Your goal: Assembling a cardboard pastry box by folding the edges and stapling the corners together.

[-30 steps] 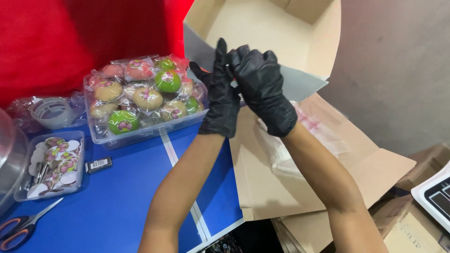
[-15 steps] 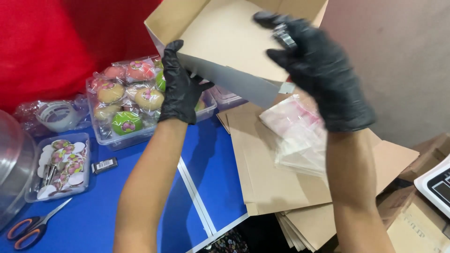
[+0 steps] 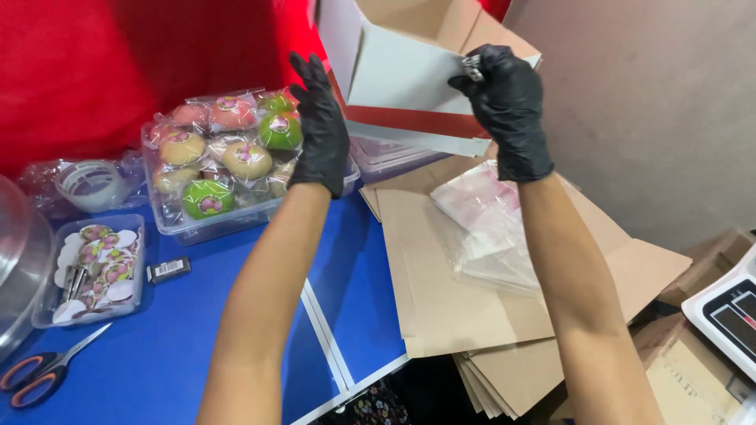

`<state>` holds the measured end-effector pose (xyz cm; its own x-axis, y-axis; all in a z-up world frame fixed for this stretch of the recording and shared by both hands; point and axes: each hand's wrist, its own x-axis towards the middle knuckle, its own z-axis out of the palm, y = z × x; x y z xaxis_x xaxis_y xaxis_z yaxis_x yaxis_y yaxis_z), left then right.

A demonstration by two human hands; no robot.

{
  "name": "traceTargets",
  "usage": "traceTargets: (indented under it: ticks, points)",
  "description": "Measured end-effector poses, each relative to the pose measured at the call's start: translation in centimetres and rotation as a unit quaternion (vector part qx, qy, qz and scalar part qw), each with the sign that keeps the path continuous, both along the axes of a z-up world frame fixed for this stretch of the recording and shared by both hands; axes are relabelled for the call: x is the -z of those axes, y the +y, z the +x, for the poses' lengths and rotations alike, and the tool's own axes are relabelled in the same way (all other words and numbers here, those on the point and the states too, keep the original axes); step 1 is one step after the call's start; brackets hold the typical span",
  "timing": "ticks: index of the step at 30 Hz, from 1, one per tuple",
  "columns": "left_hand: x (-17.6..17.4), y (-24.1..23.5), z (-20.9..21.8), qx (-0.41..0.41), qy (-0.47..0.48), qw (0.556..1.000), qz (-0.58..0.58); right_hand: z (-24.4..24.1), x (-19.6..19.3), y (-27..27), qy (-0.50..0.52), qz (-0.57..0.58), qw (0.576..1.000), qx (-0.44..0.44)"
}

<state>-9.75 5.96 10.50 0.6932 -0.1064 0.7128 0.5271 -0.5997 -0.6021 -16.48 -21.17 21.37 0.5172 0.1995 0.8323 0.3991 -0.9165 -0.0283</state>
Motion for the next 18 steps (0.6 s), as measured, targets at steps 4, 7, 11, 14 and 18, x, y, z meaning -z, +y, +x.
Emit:
traceTargets:
  ticks: [4,7,11,14,18]
  points:
    - [3.3,-4.7,-1.8,0.271,-0.019,0.881,-0.387,3.6,1.9,3.0,-0.012,-0.083,0.992,0.092]
    - [3.6,-6.6,-4.2,0.433,0.023,0.643,-0.631,5.2,3.3,4.5,-0.001,-0.119,0.985,0.126]
    - [5.4,-10.0,-4.9,0.444,0.053,0.648,-0.617,5.8,4.9,6.3,0.008,-0.145,0.976,0.161]
    - [6.0,-11.9,-3.8,0.464,0.004,0.621,-0.632,5.8,5.0,7.3,-0.024,-0.128,0.980,0.152]
    - [5.3,-14.4,-3.5,0.427,-0.017,0.618,-0.660,6.9,4.4,7.6,-0.037,-0.112,0.974,0.195]
